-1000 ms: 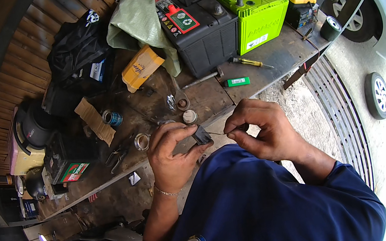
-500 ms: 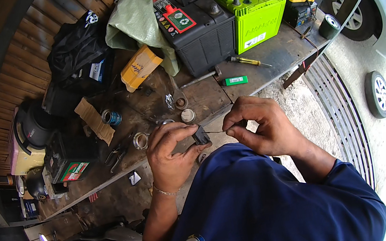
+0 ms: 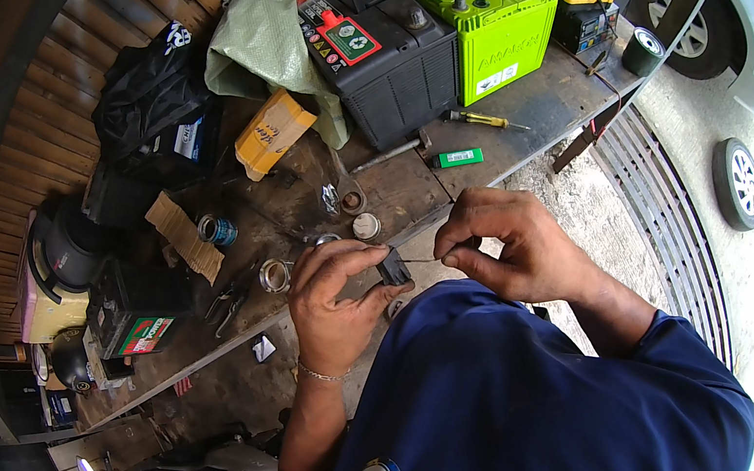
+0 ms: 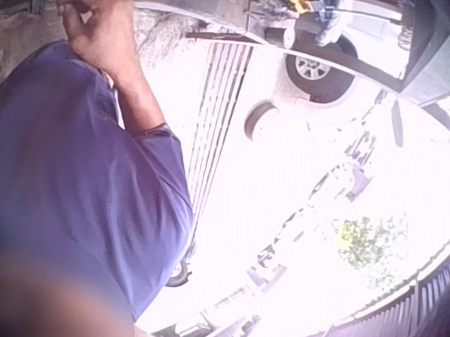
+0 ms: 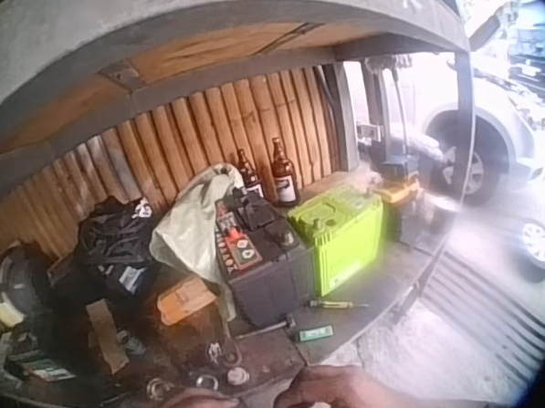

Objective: The person holds a small black electronic component and uses a green lighter to heat its surface repeatedly. They rotate the component and apply the flame to different areas, then set the lighter down and continue handling the component with both hands.

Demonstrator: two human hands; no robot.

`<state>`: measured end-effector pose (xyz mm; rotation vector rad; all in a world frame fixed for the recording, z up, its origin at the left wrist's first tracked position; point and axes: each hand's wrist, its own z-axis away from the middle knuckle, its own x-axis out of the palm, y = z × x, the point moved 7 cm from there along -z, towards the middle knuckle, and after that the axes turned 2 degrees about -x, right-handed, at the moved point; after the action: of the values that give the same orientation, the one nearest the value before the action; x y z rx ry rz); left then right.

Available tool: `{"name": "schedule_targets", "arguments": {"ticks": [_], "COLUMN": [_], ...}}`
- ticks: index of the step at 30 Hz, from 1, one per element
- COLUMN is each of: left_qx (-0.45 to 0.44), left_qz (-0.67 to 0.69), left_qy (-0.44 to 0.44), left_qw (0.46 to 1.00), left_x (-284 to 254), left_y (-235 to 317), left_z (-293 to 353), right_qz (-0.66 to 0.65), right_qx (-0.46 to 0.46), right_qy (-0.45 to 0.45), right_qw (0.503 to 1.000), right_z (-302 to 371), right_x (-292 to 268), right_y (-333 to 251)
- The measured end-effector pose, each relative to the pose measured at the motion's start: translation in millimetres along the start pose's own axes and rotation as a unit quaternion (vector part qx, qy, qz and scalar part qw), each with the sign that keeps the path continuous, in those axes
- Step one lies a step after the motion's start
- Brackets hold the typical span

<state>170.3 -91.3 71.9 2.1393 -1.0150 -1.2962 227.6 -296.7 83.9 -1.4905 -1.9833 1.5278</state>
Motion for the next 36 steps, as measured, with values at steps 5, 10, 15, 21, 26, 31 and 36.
{"name": "schedule_targets", "arguments": {"ticks": [5, 10, 15, 21, 26, 31, 36], "left_qx": [0.012, 0.028, 0.028, 0.035, 0.032, 0.008, 0.005], "left_qz": [-0.022, -0.020, -0.035, -0.051, -0.046, -0.046, -0.060], "left_qy": [-0.006, -0.016, -0.021, -0.009, 0.000, 0.019, 0.023], "left_qw": [1.000, 0.999, 0.999, 0.998, 0.998, 0.999, 0.998], "left_x": [-1, 0, 1, 1, 6, 5, 5], "left_y": [1, 3, 2, 3, 6, 5, 5], "left_z": [-2, -4, -4, -3, -3, -5, -6], "right_qz": [0.004, 0.005, 0.012, 0.012, -0.022, -0.036, -0.051], "right_qx": [-0.007, -0.006, -0.003, 0.061, 0.075, 0.093, 0.131], "right_qy": [-0.013, -0.006, -0.004, -0.001, 0.018, 0.029, 0.008], "right_qw": [1.000, 1.000, 1.000, 0.998, 0.997, 0.995, 0.990], "right_z": [-1, -1, -2, 0, 0, 2, 6], "right_x": [2, 1, 2, 1, 5, 2, 4], "right_y": [2, 2, 2, 6, 11, 15, 18]}}
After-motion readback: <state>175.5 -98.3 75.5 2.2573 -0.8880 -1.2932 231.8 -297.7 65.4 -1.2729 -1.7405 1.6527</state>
